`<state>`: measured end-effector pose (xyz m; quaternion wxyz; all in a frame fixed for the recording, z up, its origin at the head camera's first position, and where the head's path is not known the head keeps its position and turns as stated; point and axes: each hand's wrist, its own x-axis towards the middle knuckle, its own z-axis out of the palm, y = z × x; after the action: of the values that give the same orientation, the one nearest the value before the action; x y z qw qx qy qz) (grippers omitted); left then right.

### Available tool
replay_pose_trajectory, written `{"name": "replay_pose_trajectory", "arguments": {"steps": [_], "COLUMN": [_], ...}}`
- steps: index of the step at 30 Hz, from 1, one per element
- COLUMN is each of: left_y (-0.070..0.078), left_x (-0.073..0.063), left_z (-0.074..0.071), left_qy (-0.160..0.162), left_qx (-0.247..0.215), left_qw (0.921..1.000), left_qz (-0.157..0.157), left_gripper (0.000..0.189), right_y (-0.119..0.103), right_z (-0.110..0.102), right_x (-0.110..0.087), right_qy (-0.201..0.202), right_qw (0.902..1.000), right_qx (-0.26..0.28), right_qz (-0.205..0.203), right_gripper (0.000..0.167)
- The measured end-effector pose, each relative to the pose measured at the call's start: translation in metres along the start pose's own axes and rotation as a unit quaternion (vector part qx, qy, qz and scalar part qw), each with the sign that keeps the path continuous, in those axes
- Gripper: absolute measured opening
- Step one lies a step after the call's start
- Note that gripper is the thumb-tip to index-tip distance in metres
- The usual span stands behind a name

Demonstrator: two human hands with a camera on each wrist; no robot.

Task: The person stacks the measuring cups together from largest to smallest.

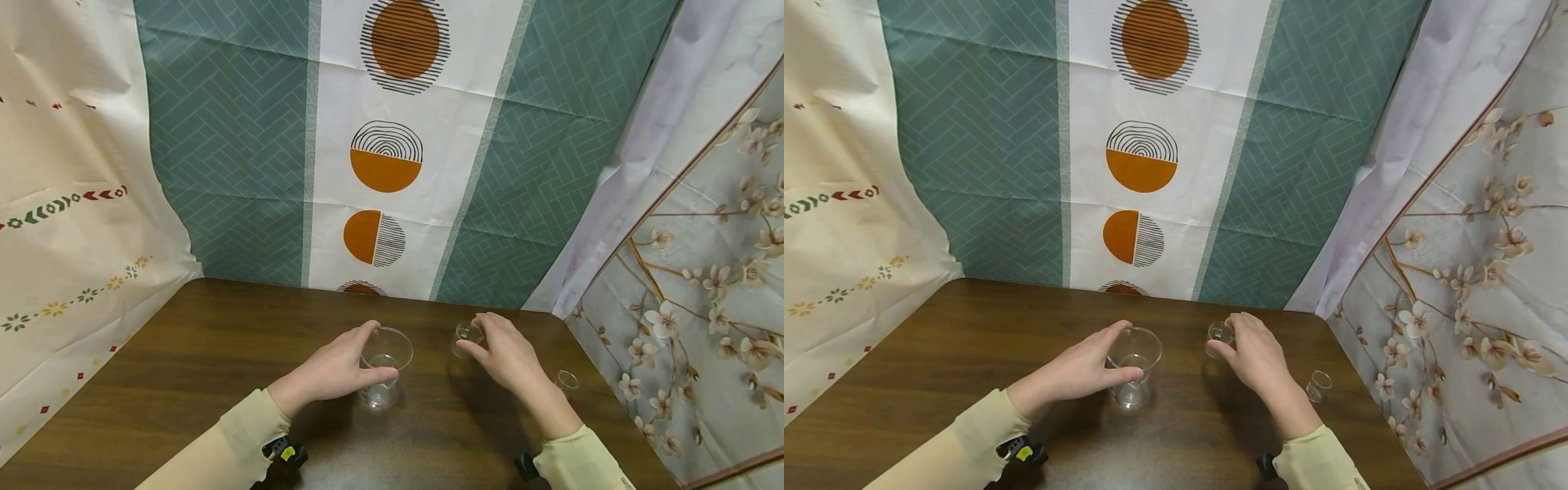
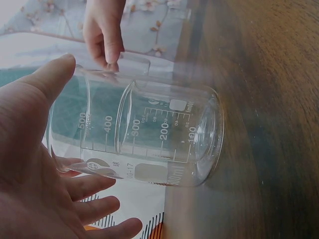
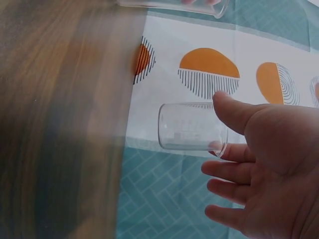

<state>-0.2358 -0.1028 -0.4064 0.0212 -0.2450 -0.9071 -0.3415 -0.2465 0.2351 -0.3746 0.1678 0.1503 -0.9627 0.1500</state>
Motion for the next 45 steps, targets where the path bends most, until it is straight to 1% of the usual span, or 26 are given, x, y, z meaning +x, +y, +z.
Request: {"name": "replay_pose_trajectory", "arguments": {"steps": [7,14,17,25,29,39,45], "left_y": [0.000,0.000,0.000,-0.001,-0.002,-0.003,-0.002], "left_x": [0.001,0.001,0.001,0.001,0.002,0.001,0.001], "left_z": [-0.001,-0.001,-0.001,0.000,0.001,0.001,0.001], "left_qy": [0.001,0.001,0.000,0.003,0.003,0.002,0.002], "left_qx": [0.004,0.001,0.000,0.008,0.011,0.006,0.005], "left_qw": [1.0000,1.0000,1.0000,1.0000,0.9999,1.0000,1.0000], "left_qz": [0.004,0.004,0.005,0.004,0.003,0.001,0.001], "left_gripper": [0.097,0.096,0.096,0.096,0.096,0.094,0.095], "right_y": [-0.006,-0.009,-0.011,-0.017,-0.019,-0.029,-0.033], "right_z": [-0.003,-0.004,-0.005,-0.008,-0.009,-0.013,-0.015], "right_x": [-0.001,-0.001,0.000,-0.001,-0.001,-0.001,-0.001], "right_qy": [0.004,0.018,0.020,0.016,0.013,0.003,0.005], "right_qw": [1.0000,0.9995,0.9993,0.9991,0.9992,0.9992,0.9988], "right_qx": [0.001,0.004,0.006,0.013,0.014,0.023,0.025], "right_qz": [-0.006,-0.027,-0.032,-0.037,-0.035,-0.032,-0.042], "right_gripper": [0.052,0.045,0.044,0.045,0.048,0.049,0.048]}}
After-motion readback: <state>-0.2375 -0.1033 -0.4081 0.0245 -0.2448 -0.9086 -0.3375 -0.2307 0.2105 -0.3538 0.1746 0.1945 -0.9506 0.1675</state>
